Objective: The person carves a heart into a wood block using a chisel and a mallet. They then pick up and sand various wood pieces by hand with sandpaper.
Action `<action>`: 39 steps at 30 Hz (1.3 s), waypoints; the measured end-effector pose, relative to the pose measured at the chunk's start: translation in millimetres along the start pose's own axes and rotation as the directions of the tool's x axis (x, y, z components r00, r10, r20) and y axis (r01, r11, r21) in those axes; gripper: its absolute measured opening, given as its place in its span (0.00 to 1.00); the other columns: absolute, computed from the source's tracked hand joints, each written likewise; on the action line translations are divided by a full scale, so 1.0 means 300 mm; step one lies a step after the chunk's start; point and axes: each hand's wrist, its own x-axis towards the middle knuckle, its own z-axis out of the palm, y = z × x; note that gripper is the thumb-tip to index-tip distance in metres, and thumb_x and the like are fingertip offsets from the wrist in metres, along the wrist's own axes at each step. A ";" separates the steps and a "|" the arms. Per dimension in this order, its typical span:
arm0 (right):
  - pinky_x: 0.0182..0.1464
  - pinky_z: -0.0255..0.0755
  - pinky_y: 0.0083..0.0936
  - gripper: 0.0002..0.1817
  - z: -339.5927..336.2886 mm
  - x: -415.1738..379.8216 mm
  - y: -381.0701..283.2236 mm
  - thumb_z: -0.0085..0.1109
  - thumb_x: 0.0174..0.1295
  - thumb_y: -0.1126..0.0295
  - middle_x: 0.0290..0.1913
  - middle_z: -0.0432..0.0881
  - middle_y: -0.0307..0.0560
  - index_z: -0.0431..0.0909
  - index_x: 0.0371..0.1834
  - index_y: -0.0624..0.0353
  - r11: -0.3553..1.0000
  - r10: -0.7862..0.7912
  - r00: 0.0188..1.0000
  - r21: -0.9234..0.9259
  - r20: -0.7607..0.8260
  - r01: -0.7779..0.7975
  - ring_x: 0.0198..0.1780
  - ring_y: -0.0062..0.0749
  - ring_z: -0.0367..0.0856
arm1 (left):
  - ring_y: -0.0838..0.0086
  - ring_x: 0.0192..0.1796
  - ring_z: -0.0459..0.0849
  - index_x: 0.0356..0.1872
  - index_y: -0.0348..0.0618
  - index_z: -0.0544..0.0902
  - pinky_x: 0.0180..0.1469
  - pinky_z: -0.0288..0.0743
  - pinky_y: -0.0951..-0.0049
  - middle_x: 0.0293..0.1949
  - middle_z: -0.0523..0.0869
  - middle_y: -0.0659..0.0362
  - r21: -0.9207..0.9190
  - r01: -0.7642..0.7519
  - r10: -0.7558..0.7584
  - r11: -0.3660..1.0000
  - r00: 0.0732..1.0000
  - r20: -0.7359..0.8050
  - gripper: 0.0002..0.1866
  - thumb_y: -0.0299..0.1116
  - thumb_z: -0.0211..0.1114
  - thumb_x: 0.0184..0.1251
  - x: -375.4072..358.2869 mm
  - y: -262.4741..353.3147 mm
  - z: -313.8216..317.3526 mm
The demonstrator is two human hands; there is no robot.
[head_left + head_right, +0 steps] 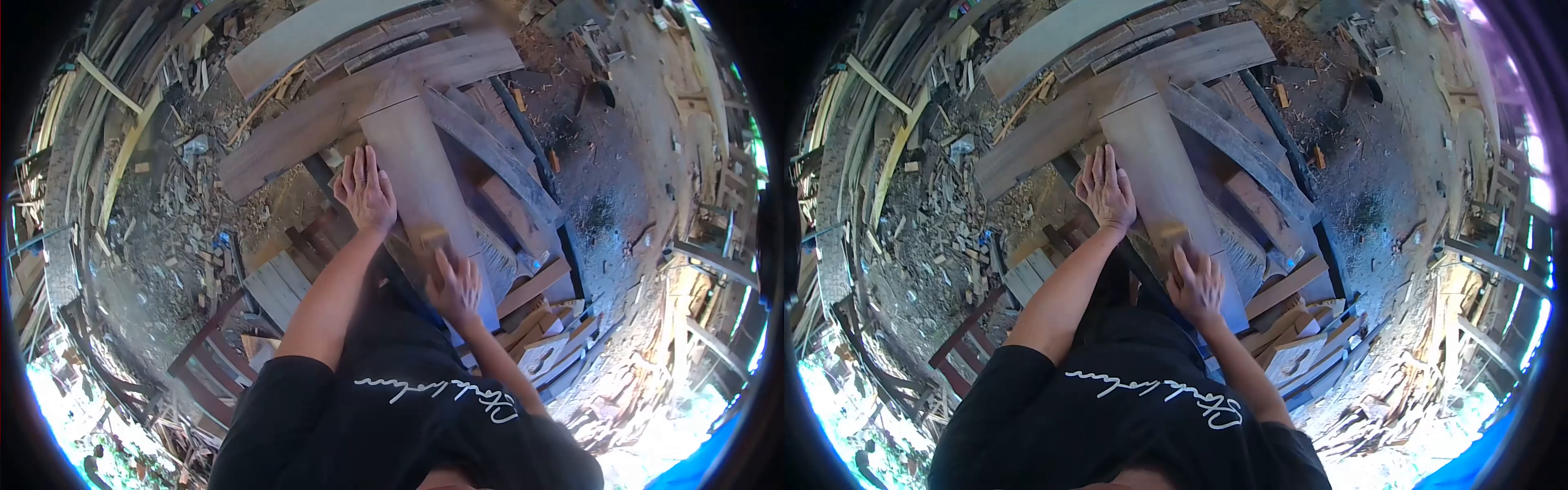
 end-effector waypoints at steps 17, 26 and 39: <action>0.45 0.73 0.44 0.36 0.029 0.087 -0.002 0.68 0.52 0.62 0.48 0.77 0.54 0.73 0.69 0.38 0.998 -0.048 0.992 0.031 -0.115 0.052 0.45 0.52 0.77 | 0.59 0.76 0.62 0.75 0.49 0.67 0.74 0.48 0.52 0.75 0.68 0.57 -0.021 0.032 -0.032 0.999 0.999 -0.001 0.29 0.39 0.52 0.74 0.001 0.012 -0.008; 0.50 0.76 0.46 0.33 0.080 0.570 -0.086 0.66 0.54 0.59 0.54 0.77 0.52 0.73 0.68 0.39 0.995 -0.062 0.989 0.064 -0.136 0.071 0.52 0.51 0.79 | 0.59 0.76 0.61 0.75 0.49 0.67 0.74 0.48 0.52 0.74 0.68 0.58 -0.055 0.018 -0.018 0.998 1.000 -0.006 0.29 0.38 0.54 0.73 -0.002 0.002 0.001; 0.43 0.76 0.45 0.33 0.020 0.105 0.037 0.69 0.53 0.61 0.49 0.79 0.53 0.76 0.66 0.44 0.988 -0.146 0.987 -0.058 -0.065 0.142 0.42 0.51 0.80 | 0.56 0.75 0.62 0.74 0.48 0.68 0.73 0.49 0.51 0.74 0.68 0.56 -0.079 0.010 -0.010 0.997 1.000 0.000 0.29 0.36 0.54 0.73 0.003 -0.001 -0.015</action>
